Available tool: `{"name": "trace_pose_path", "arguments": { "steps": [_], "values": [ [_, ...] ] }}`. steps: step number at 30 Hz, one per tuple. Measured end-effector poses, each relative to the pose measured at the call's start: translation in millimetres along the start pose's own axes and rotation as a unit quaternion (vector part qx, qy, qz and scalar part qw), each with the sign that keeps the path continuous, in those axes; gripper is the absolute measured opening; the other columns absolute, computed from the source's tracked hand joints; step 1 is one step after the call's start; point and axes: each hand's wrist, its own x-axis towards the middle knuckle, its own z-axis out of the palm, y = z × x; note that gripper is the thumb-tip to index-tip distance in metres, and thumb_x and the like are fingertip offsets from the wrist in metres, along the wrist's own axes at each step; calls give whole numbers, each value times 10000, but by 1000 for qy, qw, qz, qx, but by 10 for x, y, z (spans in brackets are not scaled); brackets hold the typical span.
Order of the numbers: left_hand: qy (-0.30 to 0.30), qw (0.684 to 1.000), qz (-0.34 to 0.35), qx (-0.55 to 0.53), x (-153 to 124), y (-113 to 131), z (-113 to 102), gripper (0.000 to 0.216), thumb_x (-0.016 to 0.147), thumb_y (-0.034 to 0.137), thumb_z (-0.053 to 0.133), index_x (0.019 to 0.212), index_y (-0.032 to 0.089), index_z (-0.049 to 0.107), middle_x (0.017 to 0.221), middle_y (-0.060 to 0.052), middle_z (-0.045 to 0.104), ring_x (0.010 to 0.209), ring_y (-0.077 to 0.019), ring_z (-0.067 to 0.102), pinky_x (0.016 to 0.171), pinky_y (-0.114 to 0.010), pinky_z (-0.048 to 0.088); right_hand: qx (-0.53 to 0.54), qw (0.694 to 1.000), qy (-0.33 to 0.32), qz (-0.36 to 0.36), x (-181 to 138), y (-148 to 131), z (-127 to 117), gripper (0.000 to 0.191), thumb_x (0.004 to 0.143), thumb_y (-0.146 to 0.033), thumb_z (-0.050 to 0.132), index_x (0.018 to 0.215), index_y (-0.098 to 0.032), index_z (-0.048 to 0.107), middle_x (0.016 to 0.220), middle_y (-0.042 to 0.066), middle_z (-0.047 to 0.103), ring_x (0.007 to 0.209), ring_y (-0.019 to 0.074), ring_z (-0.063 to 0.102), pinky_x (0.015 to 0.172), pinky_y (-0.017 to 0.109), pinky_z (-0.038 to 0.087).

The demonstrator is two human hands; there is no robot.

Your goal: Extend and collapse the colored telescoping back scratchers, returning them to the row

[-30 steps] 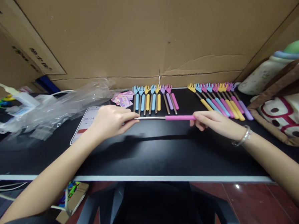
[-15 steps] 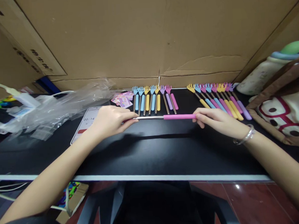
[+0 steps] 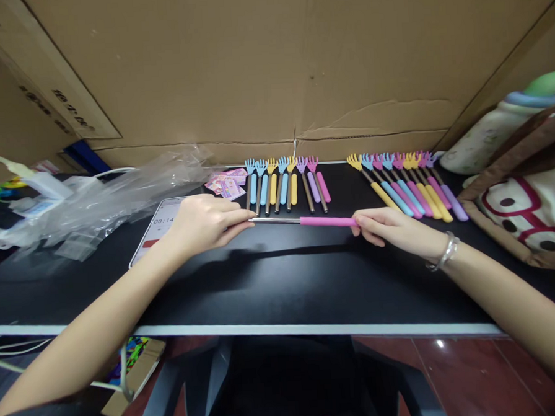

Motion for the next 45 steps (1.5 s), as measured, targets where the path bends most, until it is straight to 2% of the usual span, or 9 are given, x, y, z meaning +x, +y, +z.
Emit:
{"name": "trace_pose_path", "arguments": {
  "steps": [7,12,20,22,26,31,34,41,45],
  "values": [
    [37,999,14,5,1,16,35,252,964,319,541,833,211,726,625,20,691,575,-125,636,526,-257,341,66,998,4,21,-10,-15,30,561,875,-733,412,712,-204,505,442,-59,394,459,111,363,547,295,304],
    [39,999,18,8,-4,15,45,244,959,323,549,828,216,725,634,28,694,572,-127,638,527,-261,351,73,997,-12,30,-17,-43,55,569,870,-748,402,684,-216,484,446,-53,386,453,117,367,540,303,320],
    [17,999,-20,-24,21,22,32,251,962,337,535,844,224,725,722,29,746,637,-140,680,544,-253,361,45,996,71,5,-24,-99,79,596,881,-748,361,697,-208,532,479,-25,449,480,132,426,579,307,369],
    [15,999,-32,-39,27,30,32,259,961,346,528,846,226,726,732,33,750,640,-139,684,538,-248,361,17,995,91,-21,-49,-154,47,580,912,-707,339,730,-203,561,509,-12,479,509,142,462,594,306,381],
    [-1,997,-51,-53,27,37,37,280,957,357,512,837,224,727,713,29,744,615,-141,677,520,-246,349,-103,981,141,-79,-106,-228,-30,512,953,-611,350,701,-208,540,571,3,523,547,142,494,594,296,377],
    [-20,997,-65,-39,13,23,33,306,962,364,490,816,224,720,693,24,736,603,-150,674,511,-253,333,-217,959,163,-78,-129,-196,-63,387,947,-532,406,855,-214,606,607,6,582,534,154,522,557,291,361],
    [-29,997,-61,-38,5,-1,29,335,983,372,460,820,222,711,702,22,737,621,-153,681,524,-256,340,-264,941,187,-97,-113,-163,-40,344,955,-484,399,861,-219,596,627,19,602,548,163,536,576,296,365],
    [-36,998,-36,-44,-15,-46,58,356,998,388,446,823,207,697,736,7,747,643,-153,687,542,-256,341,-287,926,200,-140,-59,-91,57,280,969,-408,404,800,-225,533,609,5,578,522,150,508,542,278,344],
    [-28,997,-36,-66,-18,-32,83,357,1001,378,448,819,202,700,742,7,751,638,-148,688,546,-248,358,-209,939,225,-156,-63,-90,117,342,998,-408,368,722,-230,463,553,-19,512,475,125,465,529,267,346]
  ]
}}
